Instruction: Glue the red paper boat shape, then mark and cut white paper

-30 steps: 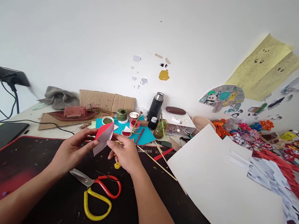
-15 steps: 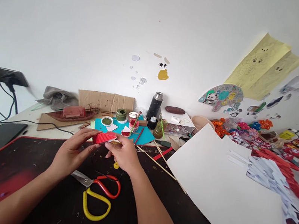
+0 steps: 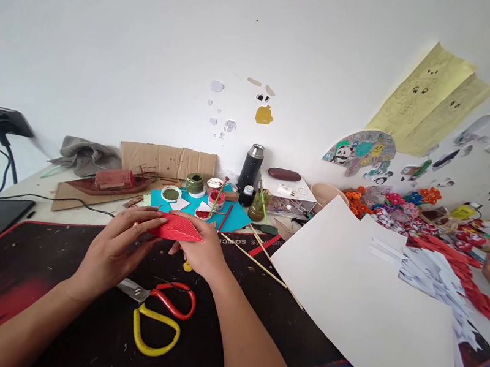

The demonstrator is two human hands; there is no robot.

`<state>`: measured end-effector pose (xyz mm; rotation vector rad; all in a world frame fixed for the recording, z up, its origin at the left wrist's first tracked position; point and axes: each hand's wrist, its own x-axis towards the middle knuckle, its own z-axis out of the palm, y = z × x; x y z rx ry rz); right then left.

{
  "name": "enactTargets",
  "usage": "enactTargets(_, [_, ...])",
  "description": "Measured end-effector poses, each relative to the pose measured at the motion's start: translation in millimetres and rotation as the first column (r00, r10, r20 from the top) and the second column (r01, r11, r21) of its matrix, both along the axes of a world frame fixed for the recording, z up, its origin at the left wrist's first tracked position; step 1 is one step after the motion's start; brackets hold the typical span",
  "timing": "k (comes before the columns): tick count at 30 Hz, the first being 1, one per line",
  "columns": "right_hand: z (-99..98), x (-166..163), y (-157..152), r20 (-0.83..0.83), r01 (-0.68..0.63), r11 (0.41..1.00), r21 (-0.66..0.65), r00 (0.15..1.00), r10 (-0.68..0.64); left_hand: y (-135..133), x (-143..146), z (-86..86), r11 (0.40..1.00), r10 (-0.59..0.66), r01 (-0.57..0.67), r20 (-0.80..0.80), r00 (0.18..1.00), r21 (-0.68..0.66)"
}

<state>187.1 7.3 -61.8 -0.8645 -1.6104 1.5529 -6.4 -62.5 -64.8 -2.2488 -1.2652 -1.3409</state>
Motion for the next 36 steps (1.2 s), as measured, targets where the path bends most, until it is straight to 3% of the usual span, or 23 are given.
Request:
enactTargets(5, [6.2, 0.9, -1.5, 0.040, -0.011, 1.000, 0.018, 0.999, 0.011, -1.3, 2.0, -0.1, 0.997, 0.017, -0.007, 0.141, 0.990, -0.077])
enactTargets(10, [7.8, 1.6, -1.5, 0.058, -0.053, 0.998, 0.046, 0.997, 0.050, -1.0, 1.8, -1.5, 0.960, 0.128, -0.011, 0.401, 0.907, -0.281])
enactTargets(13, [6.4, 1.8, -1.3, 0.060, -0.043, 0.999, 0.019, 0.997, 0.042, 1.2, 2.6, -1.7, 0.894, 0.193, 0.096, 0.569, 0.799, -0.438])
enactTargets(16, [4.7, 1.9, -0.7, 0.109, 0.004, 1.000, 0.002, 0.994, -0.005, 5.0, 5.1, -0.8, 0.791, 0.251, 0.302, 0.732, 0.633, -0.532])
enactTargets(19, [3.5, 2.2, 0.6, 0.150, 0.026, 1.000, 0.000, 0.988, -0.026, 8.7, 8.6, 1.8, 0.703, 0.310, 0.474, 0.828, 0.468, -0.531])
enactTargets(22, [3.0, 2.7, 1.8, 0.162, 0.030, 0.999, -0.019, 0.986, -0.026, 10.0, 11.5, 6.0, 0.666, 0.374, 0.542, 0.858, 0.351, -0.513])
enactTargets(29, [0.8, 3.6, 4.1, 0.158, 0.023, 0.997, -0.067, 0.987, -0.013, 8.7, 10.4, 9.5, 0.603, 0.419, 0.612, 0.856, 0.304, -0.513])
enactTargets(36, [-3.7, 4.0, 6.5, 0.126, 0.023, 0.998, -0.056, 0.992, -0.015, 10.0, 9.2, 4.4, 0.606, 0.443, 0.643, 0.870, 0.216, -0.468])
